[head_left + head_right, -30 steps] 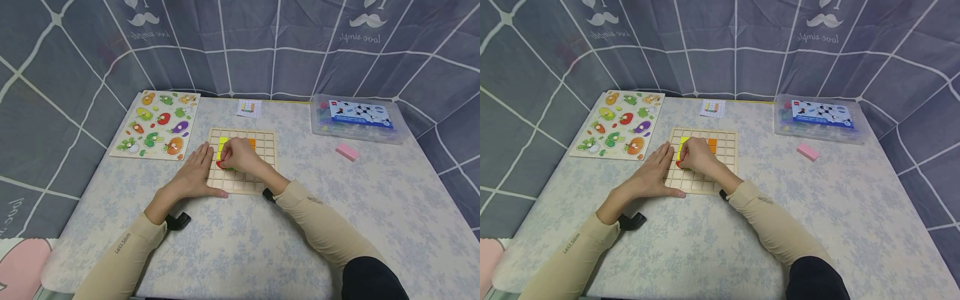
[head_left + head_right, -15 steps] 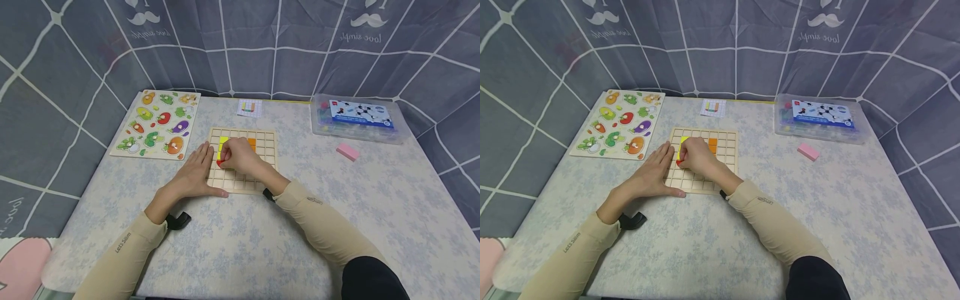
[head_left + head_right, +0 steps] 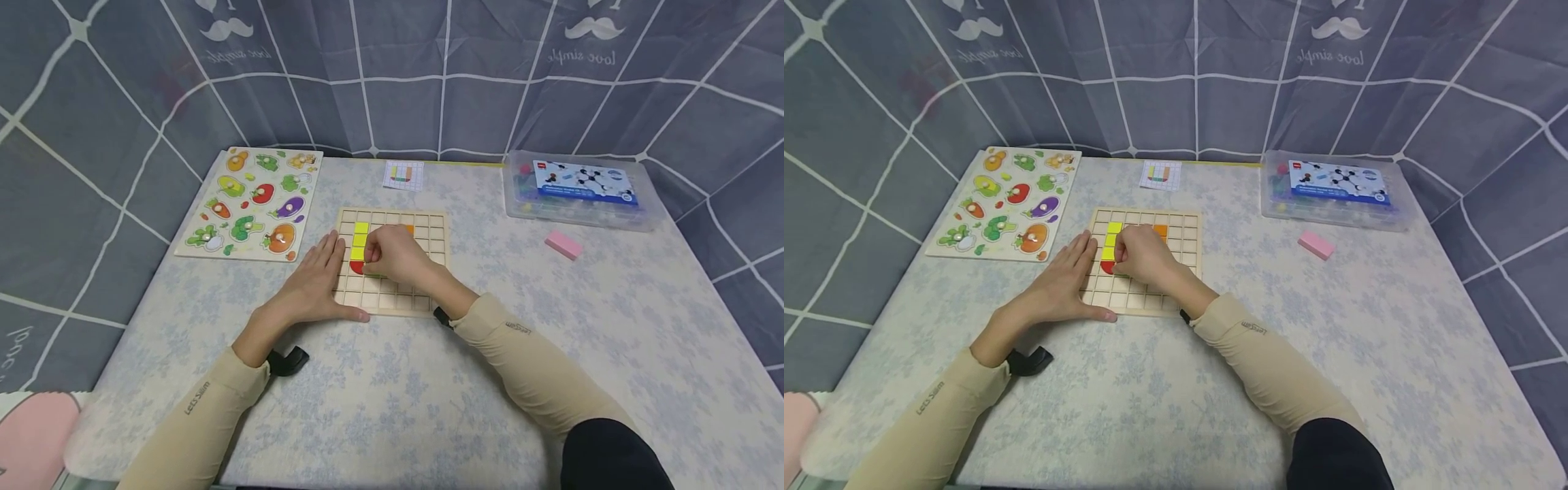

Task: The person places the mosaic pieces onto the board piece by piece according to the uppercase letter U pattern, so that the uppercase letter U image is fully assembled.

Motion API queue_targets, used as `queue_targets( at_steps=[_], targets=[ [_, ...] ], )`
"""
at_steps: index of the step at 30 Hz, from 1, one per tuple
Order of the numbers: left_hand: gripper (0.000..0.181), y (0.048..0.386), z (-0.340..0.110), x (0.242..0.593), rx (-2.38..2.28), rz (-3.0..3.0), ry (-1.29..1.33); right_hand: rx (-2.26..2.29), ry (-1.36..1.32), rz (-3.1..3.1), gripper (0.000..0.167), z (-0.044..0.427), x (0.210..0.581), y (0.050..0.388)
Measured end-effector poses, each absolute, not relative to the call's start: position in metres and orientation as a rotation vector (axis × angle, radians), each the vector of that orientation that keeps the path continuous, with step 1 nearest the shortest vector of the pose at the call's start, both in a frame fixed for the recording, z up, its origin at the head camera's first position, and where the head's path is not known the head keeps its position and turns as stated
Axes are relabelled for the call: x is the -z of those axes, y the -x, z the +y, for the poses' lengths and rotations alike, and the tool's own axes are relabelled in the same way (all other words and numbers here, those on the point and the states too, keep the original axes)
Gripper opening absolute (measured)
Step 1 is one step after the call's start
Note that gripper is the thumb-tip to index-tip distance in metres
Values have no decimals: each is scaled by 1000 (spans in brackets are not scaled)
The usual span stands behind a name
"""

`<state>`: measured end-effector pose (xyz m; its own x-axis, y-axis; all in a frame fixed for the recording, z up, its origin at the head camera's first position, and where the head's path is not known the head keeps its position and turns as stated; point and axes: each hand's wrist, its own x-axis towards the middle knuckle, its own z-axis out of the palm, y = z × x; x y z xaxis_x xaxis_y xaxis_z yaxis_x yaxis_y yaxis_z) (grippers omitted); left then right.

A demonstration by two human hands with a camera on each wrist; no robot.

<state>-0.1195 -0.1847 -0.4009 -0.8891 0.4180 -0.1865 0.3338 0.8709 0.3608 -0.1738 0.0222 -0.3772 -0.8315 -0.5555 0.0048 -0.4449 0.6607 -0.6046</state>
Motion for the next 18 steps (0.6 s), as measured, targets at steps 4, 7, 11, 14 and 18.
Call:
queue_targets(
  at_steps=[4, 7, 11, 14, 18],
  targets=[
    [148, 120, -186, 402, -476, 2781, -574, 865, 802, 2710, 19, 18, 377, 173],
    [148, 120, -186, 403, -478, 2773, -576, 853, 791, 2715, 20, 16, 376, 173],
    [148, 121, -185, 404, -469, 2774, -583, 855, 813, 2728, 20, 15, 376, 173],
    [148, 122, -185, 405, -455, 2778, -588, 854, 837, 2731, 21, 14, 376, 172],
    [148, 121, -186, 403, -457, 2780, -587, 824, 854, 2740, 23, 13, 376, 172]
  ],
)
